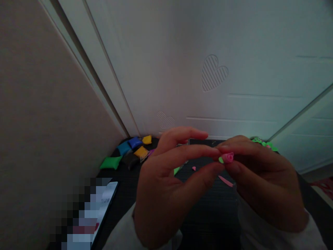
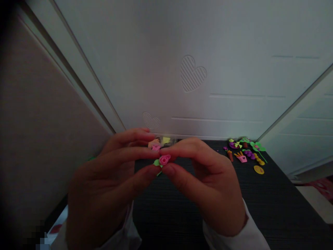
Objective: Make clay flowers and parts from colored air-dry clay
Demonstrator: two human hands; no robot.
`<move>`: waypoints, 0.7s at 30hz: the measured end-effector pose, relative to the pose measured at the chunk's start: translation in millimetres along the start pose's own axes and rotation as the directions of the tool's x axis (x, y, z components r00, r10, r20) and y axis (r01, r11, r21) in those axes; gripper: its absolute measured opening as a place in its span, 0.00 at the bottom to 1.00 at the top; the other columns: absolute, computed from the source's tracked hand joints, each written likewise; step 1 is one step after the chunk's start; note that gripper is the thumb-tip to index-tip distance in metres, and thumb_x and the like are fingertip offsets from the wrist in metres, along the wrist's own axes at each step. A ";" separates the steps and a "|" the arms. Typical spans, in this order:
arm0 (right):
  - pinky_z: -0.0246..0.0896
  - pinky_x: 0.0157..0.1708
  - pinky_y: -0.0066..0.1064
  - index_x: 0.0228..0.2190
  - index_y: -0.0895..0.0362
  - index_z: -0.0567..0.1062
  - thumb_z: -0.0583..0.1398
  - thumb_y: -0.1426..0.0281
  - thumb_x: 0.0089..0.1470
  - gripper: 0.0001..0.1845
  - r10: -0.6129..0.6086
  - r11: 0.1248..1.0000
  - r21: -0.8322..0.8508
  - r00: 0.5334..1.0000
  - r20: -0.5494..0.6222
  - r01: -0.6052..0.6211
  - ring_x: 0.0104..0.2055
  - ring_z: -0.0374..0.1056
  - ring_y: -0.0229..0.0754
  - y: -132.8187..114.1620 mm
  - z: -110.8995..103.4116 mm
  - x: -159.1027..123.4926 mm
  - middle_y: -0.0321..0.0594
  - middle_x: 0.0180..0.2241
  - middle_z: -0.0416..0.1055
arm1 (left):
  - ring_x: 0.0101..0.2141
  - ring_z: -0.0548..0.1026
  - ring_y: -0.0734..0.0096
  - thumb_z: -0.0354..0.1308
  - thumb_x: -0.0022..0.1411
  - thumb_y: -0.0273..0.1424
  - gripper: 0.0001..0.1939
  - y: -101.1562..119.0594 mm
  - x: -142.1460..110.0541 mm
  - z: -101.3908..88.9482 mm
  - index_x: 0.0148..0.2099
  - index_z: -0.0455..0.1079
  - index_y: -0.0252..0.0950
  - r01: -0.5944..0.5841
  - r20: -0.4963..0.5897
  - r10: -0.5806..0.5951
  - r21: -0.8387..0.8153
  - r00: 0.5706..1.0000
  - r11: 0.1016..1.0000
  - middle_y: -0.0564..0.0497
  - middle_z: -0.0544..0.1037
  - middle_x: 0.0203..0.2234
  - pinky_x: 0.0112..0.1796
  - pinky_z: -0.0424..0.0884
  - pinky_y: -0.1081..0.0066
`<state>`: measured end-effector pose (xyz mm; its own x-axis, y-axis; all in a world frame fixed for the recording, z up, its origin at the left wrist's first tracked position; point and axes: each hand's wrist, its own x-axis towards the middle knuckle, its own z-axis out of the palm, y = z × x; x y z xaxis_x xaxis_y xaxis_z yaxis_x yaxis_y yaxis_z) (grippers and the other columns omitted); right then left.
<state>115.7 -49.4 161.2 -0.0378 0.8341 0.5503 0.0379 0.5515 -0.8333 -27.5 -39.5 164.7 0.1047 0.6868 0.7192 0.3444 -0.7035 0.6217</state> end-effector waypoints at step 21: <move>0.61 0.32 0.26 0.31 0.52 0.72 0.58 0.73 0.45 0.07 -0.032 0.986 -0.164 0.995 -0.090 0.017 0.33 0.64 0.33 9.7 -8.3 5.4 0.33 0.31 0.68 | 0.40 0.69 0.67 0.58 0.46 0.26 0.08 -16.3 6.7 -0.9 0.32 0.71 0.40 0.112 -0.084 -0.125 -0.149 0.988 0.982 0.51 0.71 0.37 0.39 0.67 0.67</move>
<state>124.1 -39.5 156.5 0.0509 0.8137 0.5791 0.2001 0.5598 -0.8041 -33.3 -23.5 159.6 -0.0185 0.7518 0.6591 0.2107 -0.6415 0.7376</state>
